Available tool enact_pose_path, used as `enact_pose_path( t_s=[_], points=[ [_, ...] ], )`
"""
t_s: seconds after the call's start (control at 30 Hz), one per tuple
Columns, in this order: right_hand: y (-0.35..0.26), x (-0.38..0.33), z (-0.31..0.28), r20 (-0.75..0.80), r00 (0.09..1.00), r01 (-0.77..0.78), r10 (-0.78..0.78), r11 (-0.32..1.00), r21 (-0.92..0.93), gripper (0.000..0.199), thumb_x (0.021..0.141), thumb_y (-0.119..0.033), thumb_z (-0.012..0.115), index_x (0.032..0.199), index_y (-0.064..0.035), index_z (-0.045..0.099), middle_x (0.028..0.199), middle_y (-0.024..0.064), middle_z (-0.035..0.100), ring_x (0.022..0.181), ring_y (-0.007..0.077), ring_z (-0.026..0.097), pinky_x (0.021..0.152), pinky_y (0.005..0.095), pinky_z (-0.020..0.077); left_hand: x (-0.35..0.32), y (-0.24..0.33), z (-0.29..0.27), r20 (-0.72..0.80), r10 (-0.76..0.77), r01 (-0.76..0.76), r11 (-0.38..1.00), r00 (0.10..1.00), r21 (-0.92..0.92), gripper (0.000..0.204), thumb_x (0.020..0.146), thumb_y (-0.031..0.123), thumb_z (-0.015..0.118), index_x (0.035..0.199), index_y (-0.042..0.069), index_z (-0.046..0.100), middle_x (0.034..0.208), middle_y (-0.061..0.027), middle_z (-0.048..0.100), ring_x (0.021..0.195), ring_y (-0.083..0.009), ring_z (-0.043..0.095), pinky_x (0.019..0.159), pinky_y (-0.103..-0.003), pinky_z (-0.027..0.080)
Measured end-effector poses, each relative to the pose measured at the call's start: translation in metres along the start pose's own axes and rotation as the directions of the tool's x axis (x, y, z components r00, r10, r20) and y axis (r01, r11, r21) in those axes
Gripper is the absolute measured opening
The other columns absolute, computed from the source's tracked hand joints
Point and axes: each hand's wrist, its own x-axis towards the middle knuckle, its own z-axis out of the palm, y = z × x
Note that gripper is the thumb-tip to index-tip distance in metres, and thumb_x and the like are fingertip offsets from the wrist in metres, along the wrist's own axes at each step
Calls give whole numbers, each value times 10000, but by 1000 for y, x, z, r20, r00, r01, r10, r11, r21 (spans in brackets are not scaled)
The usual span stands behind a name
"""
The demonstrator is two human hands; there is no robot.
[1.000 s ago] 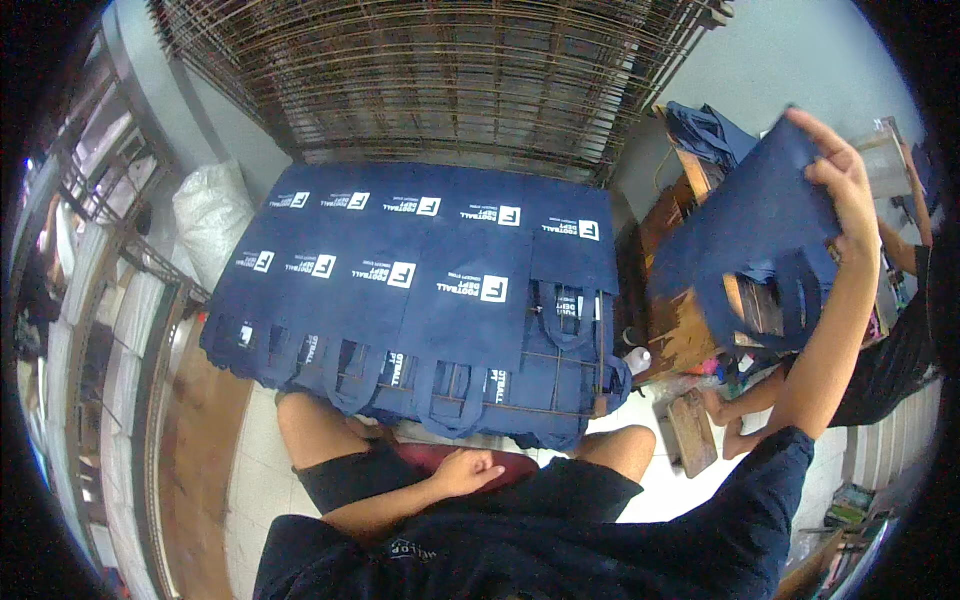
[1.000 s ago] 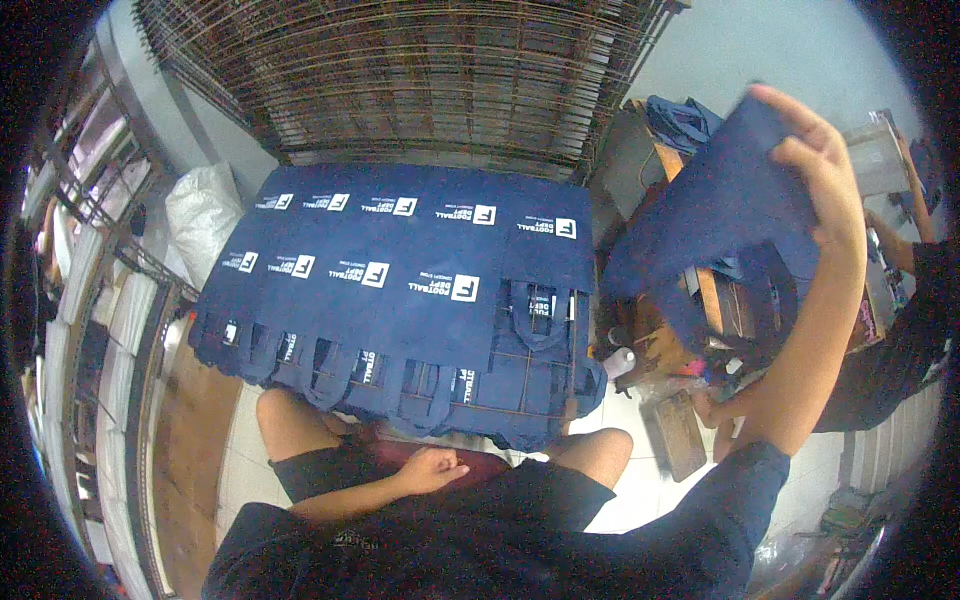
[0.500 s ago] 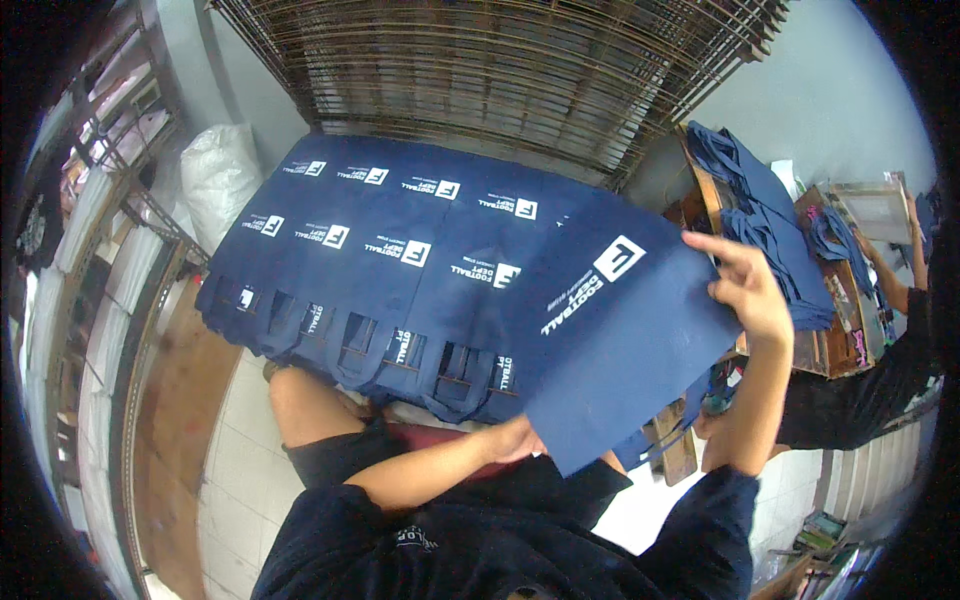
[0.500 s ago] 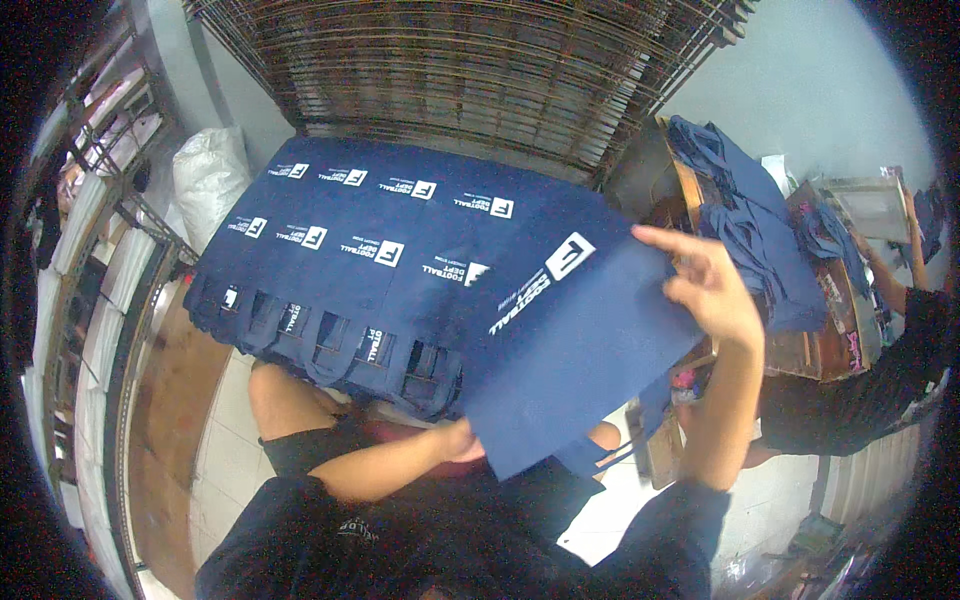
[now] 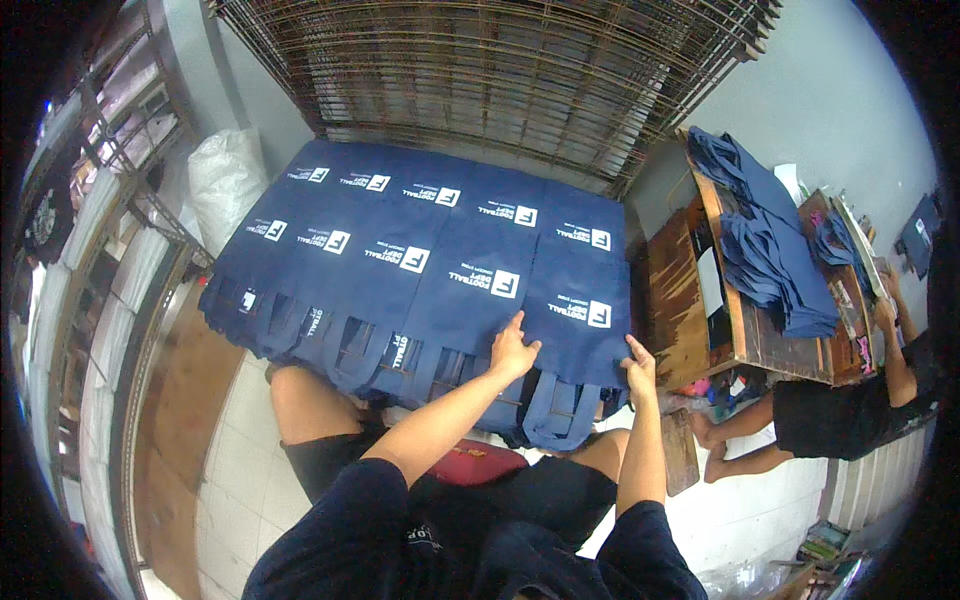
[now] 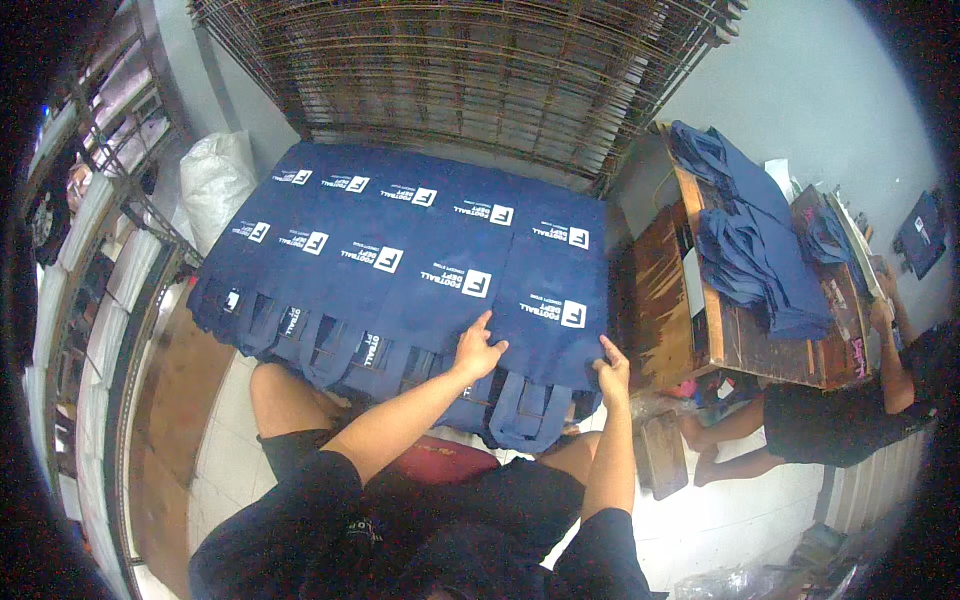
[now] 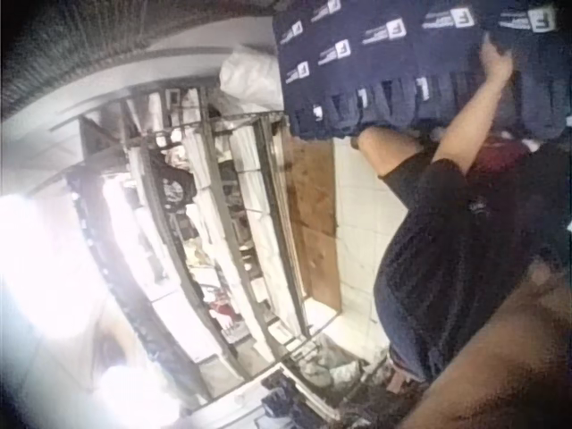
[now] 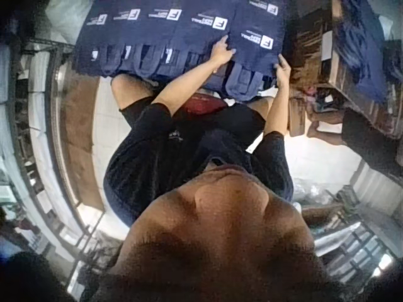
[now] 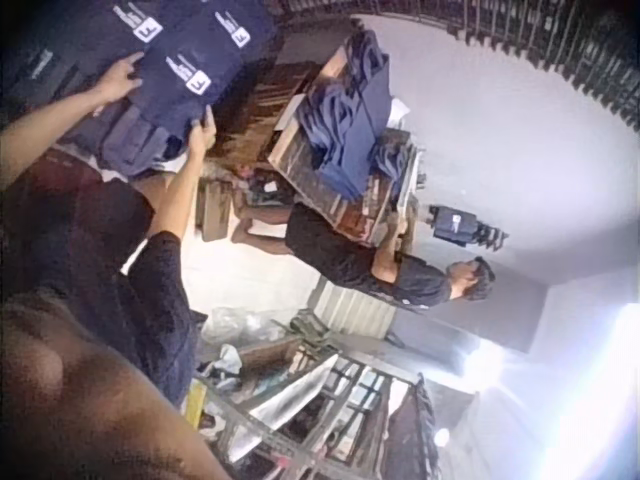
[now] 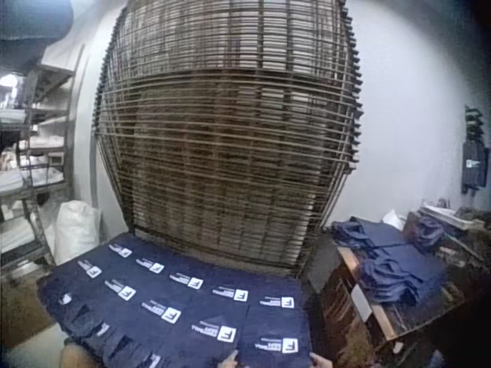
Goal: The person repeatedly picks up blue tote bags from a table and stacks them on a large pile on their lap. They handle the bags one at a time, placing each on top of the previous one to build a growing stack.
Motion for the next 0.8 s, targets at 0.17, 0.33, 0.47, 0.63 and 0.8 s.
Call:
enact_pose_path(
  t_s=[0.17, 0.33, 0.47, 0.63, 0.8],
  points=[
    [19, 6, -7, -5, 1000, 17, -17, 999, -48, 574, 674, 85, 536, 1233, -43, 554, 1252, 122, 553, 1146, 208, 518, 964, 288, 388, -2, -22, 9, -46, 153, -148, 984, 987, 99, 578, 719, 172, 717, 1250, 55, 518, 982, -192, 644, 842, -294, 646, 787, -386, 511],
    [-5, -1, 2, 29, 1000, -1, 2, 1000, -22, 575, 694, 98, 515, 1256, -24, 524, 1163, 113, 582, 996, 182, 567, 867, 274, 440, -4, -33, 4, -48, 207, -196, 965, 977, 171, 447, 722, 152, 707, 1141, 38, 602, 945, -169, 656, 790, -265, 656, 739, -378, 526],
    [-11, -4, 7, 37, 998, -56, 58, 996, -66, 567, 712, 107, 505, 1265, -15, 510, 1157, 117, 582, 963, 179, 580, 838, 267, 452, -3, -39, -1, -48, 278, -261, 939, 959, 224, 389, 726, 139, 699, 1090, 25, 625, 930, -170, 655, 770, -266, 653, 729, -377, 527],
    [-12, -6, 13, 39, 999, -7, 11, 994, -109, 568, 720, 113, 505, 1276, -4, 494, 1201, 127, 559, 1016, 179, 563, 857, 264, 442, -4, -37, -8, -32, 268, -256, 945, 963, 202, 341, 726, 103, 677, 1043, -10, 626, 934, -204, 626, 865, -366, 618, 781, -425, 507],
    [-8, -4, 14, 37, 999, 14, -9, 992, -124, 558, 719, 100, 517, 1268, 4, 501, 1233, 136, 541, 1049, 188, 549, 879, 274, 431, -3, -41, -10, -29, 279, -269, 945, 960, 188, 330, 722, 104, 681, 1027, -13, 629, 936, -202, 620, 870, -367, 614, 777, -426, 506]
  ],
)
